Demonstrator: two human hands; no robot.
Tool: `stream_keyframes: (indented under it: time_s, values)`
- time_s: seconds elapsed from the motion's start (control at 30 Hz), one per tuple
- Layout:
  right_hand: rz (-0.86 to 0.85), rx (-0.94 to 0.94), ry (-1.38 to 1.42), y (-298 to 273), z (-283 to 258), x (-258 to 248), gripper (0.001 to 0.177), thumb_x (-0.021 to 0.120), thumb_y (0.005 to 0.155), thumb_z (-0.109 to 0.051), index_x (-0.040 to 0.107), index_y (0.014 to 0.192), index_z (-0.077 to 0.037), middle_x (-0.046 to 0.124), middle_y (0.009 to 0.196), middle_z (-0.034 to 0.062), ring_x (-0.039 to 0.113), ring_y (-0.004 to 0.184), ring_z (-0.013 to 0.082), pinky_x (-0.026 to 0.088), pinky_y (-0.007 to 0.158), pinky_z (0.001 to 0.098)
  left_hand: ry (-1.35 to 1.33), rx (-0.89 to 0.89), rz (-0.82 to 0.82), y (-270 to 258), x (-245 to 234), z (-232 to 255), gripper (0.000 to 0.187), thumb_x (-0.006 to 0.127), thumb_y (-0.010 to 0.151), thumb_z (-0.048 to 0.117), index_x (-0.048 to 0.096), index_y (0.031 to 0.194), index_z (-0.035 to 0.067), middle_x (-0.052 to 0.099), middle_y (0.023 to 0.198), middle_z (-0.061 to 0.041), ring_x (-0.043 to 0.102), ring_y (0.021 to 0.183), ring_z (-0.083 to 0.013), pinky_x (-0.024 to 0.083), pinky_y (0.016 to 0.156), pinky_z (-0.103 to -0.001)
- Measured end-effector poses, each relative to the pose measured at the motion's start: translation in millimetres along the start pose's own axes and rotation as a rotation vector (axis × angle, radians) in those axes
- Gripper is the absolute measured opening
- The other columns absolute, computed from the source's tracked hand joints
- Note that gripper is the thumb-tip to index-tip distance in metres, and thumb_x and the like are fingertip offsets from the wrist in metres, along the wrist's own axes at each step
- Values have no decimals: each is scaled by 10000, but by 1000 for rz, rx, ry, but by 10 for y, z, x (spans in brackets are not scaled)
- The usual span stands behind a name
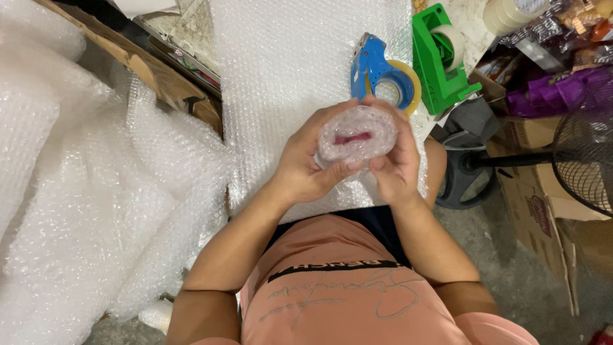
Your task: The person wraps small containers in bubble wrap and secures them with adhesive tape before placing them on a surface.
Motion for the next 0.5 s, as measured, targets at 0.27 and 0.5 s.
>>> stream_keyframes:
  time_s: [0.27, 0.5]
  values:
    - [-180, -9, -1280, 494, 513, -391, 884, 825, 819, -221, 385, 1524, 80, 656, 1145, 239, 670, 1077, 390, 456, 1087, 496, 338, 199, 417, 118, -135, -70, 552, 910, 870, 102, 635, 1345, 36, 485, 1562, -239, 587, 1421, -320, 555, 1137, -382]
    - [-26, 49, -1107, 933, -438, -627, 268, 615, 1181, -181, 654, 1444, -148, 663, 1182, 185, 690, 1030, 306, 565, 917, 416, 330, 11, 375, 89, 78, -62, 997, 937, 803, 193, 315, 1571, 60, 592, 1492, -222, 675, 1321, -287, 599, 1078, -342]
Point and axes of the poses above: each hand's wrist, its own y-axis towards the middle knuckle, its own x-axis out of the palm, z = x × y, the point moved 3 cm from there along y, towards the middle knuckle
